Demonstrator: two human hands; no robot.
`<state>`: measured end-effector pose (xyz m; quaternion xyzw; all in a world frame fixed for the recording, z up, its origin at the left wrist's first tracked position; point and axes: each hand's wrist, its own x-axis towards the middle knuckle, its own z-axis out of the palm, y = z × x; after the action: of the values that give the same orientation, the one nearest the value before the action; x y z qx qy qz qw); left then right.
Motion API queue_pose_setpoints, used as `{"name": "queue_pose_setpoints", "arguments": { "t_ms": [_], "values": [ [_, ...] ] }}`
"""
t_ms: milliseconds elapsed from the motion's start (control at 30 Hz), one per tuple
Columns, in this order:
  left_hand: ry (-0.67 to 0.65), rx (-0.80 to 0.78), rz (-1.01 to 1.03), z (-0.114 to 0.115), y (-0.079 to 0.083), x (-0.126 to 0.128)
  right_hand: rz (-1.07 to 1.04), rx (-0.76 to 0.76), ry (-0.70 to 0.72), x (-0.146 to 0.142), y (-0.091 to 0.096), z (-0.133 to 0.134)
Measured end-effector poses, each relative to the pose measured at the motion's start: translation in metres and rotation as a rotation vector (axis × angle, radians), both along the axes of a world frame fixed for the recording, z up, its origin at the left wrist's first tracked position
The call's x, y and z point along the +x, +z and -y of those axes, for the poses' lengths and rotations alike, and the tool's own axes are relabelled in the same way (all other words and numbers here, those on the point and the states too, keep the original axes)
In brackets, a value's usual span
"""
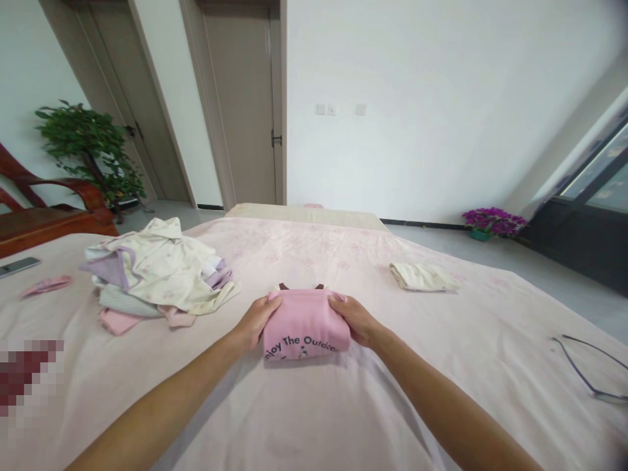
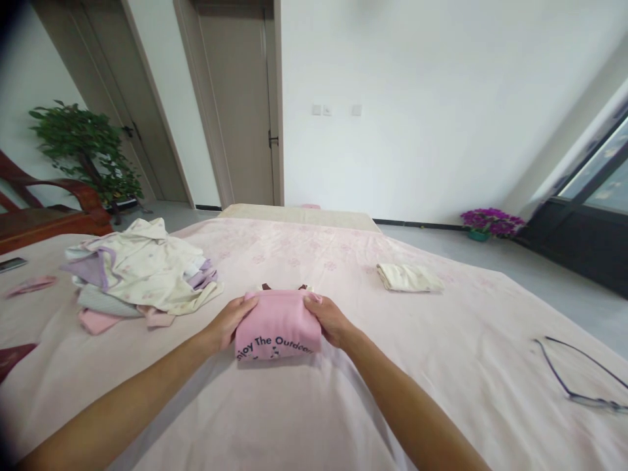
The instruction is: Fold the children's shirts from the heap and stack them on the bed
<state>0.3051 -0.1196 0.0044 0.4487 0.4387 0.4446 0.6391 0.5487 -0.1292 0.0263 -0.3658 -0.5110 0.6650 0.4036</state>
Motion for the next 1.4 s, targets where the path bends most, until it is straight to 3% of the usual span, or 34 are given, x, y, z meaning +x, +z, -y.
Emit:
{"name": "queue_pose_setpoints", "arguments": {
  "t_ms": [200, 400, 567, 700, 867, 1000, 1133, 1267, 1400],
  "values": [
    [0.047, -0.001, -0.139, -0.041, -0.017, -0.002, 0.122, -0.145, -0.025, 0.003, -0.013, -0.053],
    [0.113, 0.081, -0.379, -0.054, -0.033, -0.004, 0.354, -0.162, -0.094, 0.006, -0.027, -0.067],
    [0.115, 0.104, -0.386, -0.046, -0.034, -0.006, 0.361, -0.151, -0.131, 0.005, -0.034, -0.057],
    [0.046, 0.01, -0.209, -0.026, -0.023, -0.012, 0.247, -0.18, -0.128, 0.007, -0.03, -0.039],
    [0.0, -0.091, -0.175, -0.005, -0.014, -0.015, 0.147, -0.224, -0.162, 0.005, -0.022, -0.017],
    [-0.025, -0.013, -0.178, 0.011, -0.015, -0.012, 0.18, -0.18, -0.26, 0.002, -0.022, -0.001],
    [-0.055, -0.04, -0.168, 0.026, -0.022, -0.013, 0.214, -0.163, -0.289, 0.006, -0.026, 0.014],
    [-0.061, -0.057, -0.132, 0.027, -0.027, -0.017, 0.32, -0.102, -0.296, 0.008, -0.029, 0.019],
    [-0.089, -0.048, -0.181, 0.015, -0.022, -0.021, 0.474, -0.025, -0.362, 0.007, -0.031, 0.017]
  ]
}}
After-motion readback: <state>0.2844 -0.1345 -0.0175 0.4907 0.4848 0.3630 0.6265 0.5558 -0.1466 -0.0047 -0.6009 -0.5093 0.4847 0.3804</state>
